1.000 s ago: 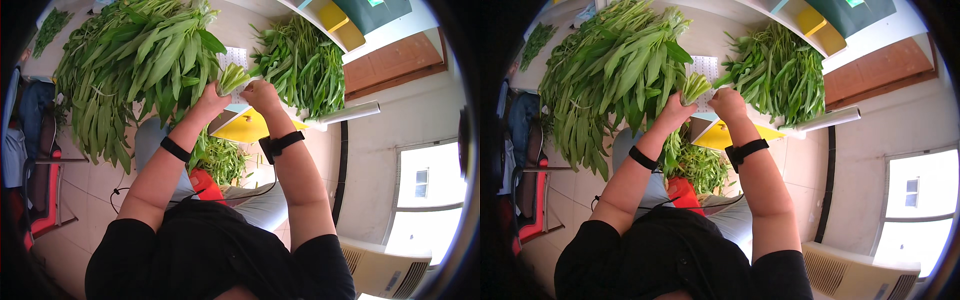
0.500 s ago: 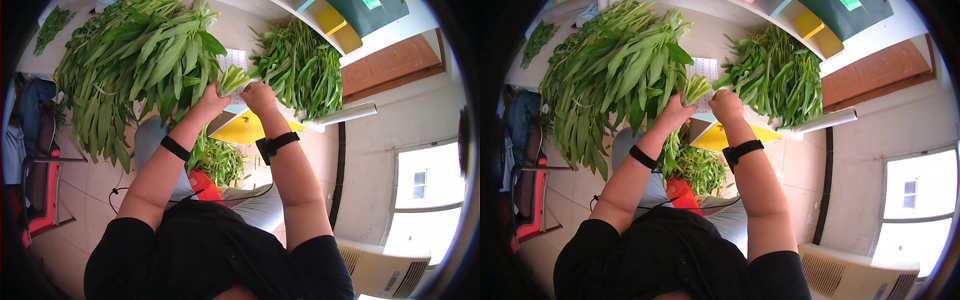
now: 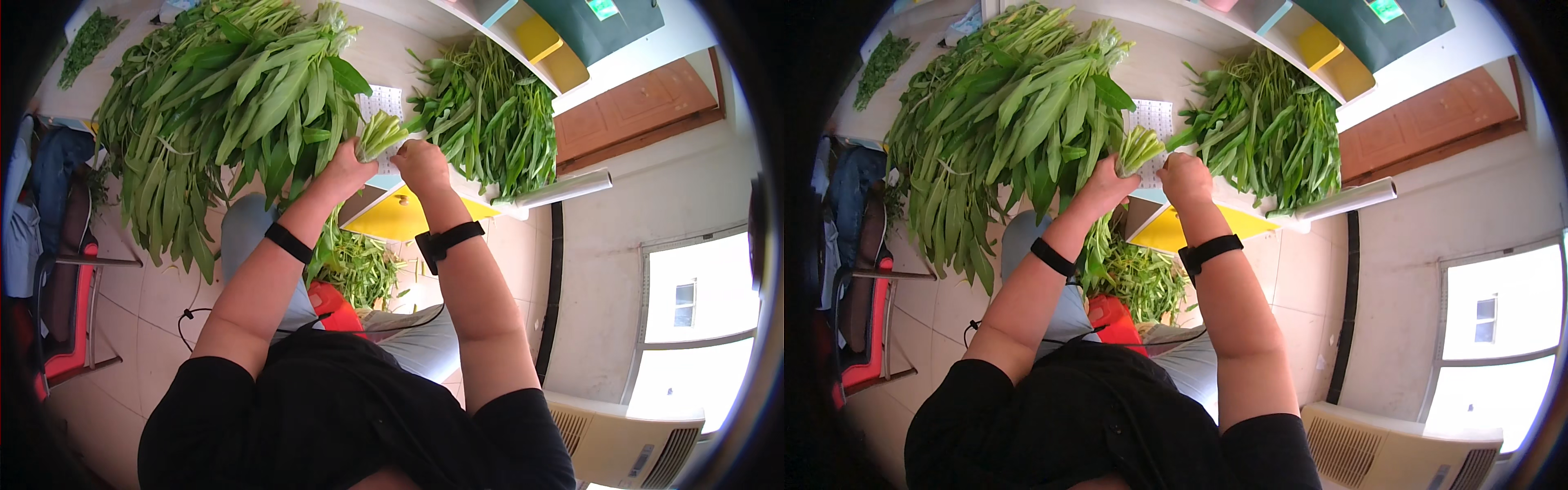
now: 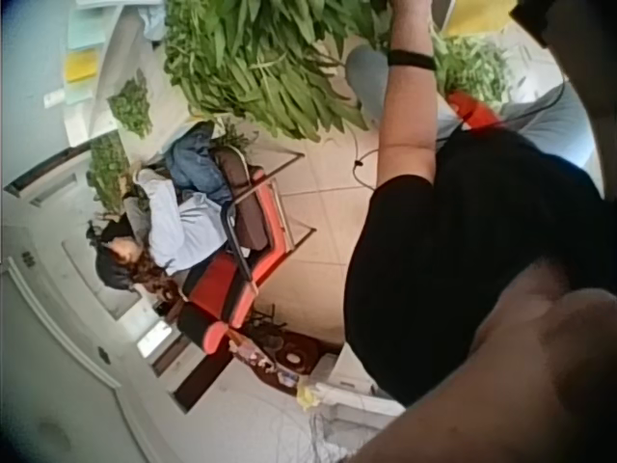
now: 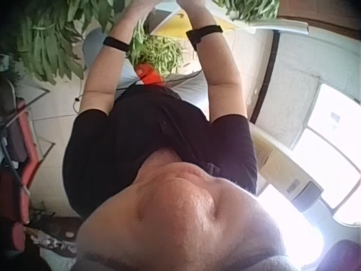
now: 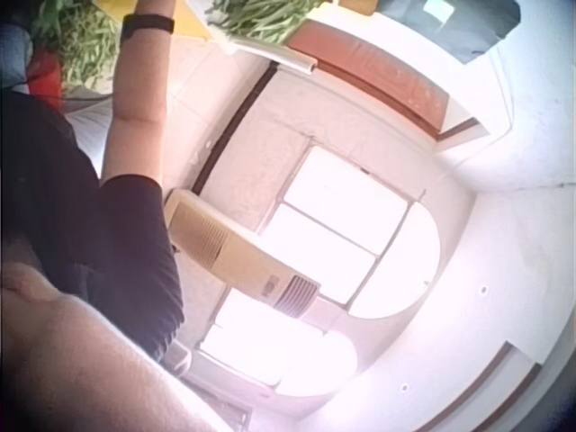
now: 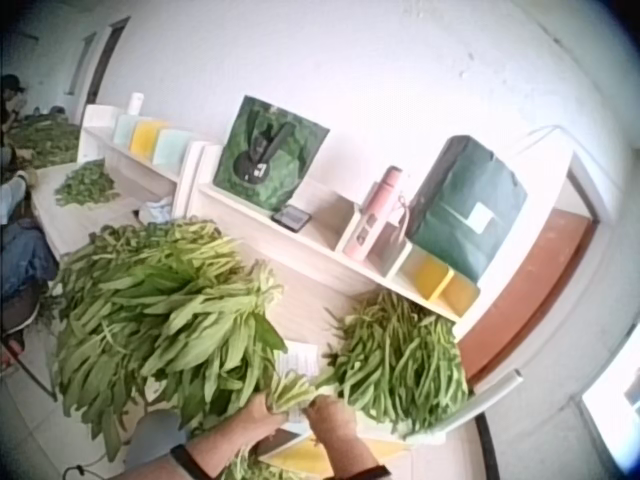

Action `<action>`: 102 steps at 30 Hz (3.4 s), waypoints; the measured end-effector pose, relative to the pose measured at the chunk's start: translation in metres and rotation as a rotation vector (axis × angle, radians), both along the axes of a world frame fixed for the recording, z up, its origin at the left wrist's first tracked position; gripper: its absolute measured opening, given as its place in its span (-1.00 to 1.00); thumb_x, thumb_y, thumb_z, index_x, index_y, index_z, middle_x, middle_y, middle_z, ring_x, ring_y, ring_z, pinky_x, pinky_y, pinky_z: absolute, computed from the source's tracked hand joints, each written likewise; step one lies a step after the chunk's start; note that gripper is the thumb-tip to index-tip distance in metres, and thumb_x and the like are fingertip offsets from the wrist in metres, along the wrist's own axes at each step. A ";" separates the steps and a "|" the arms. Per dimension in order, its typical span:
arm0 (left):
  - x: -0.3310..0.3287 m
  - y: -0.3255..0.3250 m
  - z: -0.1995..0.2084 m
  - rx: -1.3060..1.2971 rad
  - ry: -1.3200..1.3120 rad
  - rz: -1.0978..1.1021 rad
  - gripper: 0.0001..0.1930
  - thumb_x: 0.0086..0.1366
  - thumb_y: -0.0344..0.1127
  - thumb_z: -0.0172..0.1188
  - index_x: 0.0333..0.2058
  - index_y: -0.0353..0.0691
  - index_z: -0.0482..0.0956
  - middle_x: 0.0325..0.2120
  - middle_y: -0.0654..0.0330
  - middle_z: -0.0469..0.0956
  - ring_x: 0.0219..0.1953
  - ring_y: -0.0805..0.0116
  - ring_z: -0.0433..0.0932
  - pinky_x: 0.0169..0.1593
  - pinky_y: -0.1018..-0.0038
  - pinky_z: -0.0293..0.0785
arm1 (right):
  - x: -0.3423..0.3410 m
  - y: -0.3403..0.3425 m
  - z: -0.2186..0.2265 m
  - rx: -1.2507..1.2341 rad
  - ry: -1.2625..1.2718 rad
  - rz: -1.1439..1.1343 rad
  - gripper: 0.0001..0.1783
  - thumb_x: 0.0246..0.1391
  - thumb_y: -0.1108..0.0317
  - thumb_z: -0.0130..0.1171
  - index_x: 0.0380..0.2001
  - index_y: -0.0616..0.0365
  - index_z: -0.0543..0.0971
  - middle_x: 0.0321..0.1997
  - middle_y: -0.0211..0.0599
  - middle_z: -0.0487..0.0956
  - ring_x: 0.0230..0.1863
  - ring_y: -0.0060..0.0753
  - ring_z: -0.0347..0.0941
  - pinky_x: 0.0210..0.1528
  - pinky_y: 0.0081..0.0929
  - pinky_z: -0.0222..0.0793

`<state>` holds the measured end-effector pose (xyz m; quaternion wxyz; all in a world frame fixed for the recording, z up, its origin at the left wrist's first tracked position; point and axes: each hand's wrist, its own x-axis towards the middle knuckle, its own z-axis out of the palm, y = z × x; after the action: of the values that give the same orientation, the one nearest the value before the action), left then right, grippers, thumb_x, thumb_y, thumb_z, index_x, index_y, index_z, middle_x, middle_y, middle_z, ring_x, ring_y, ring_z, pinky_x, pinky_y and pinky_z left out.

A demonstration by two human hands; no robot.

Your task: Bundling and wrapping bunches of water spinach with plastic wrap and applying labels.

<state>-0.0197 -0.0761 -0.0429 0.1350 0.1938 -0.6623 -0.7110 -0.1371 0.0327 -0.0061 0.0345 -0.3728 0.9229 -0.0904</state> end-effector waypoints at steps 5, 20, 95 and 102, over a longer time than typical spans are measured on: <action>0.000 0.000 0.002 -0.001 -0.009 -0.009 -0.69 0.08 -0.33 0.11 -0.19 -0.33 0.43 -0.46 0.24 0.48 -0.57 0.53 0.43 -0.52 0.57 0.44 | -0.002 0.001 -0.002 0.011 -0.028 -0.022 -0.73 -0.10 0.17 0.24 -0.38 0.12 0.62 -0.30 -0.15 0.60 -0.22 -0.11 0.53 -0.14 -0.27 0.43; 0.001 0.000 0.006 -0.003 0.016 -0.019 -0.68 0.07 -0.32 0.14 -0.19 -0.34 0.44 -0.43 0.21 0.50 -0.52 0.51 0.47 -0.52 0.59 0.46 | 0.000 0.001 -0.001 -0.046 -0.013 -0.007 -0.72 -0.15 0.19 0.22 -0.41 0.18 0.62 -0.37 -0.09 0.60 -0.27 -0.08 0.53 -0.14 -0.28 0.42; 0.029 0.017 0.040 0.468 0.237 -0.128 -0.83 0.12 -0.28 0.19 -0.37 -0.25 0.48 -0.50 0.16 0.54 -0.55 0.39 0.49 -0.44 0.50 0.44 | 0.047 0.090 0.019 -1.363 -1.158 -0.200 -0.84 0.09 0.33 0.12 -0.36 0.21 0.51 -0.41 -0.32 0.55 -0.40 -0.47 0.52 -0.32 -0.59 0.45; 0.039 0.048 0.071 0.587 0.385 -0.212 -0.76 0.12 -0.25 0.22 -0.29 -0.24 0.45 -0.50 0.17 0.52 -0.50 0.35 0.51 -0.36 0.44 0.46 | 0.085 0.110 0.048 -1.456 -1.157 -0.070 -0.85 0.09 0.39 0.11 -0.32 0.26 0.50 -0.39 -0.27 0.56 -0.42 -0.49 0.51 -0.30 -0.60 0.43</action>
<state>0.0192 -0.0284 0.0277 0.1214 0.0173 -0.4090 -0.9042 -0.0522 0.1430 0.0417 0.2442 -0.1715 0.4886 -0.8199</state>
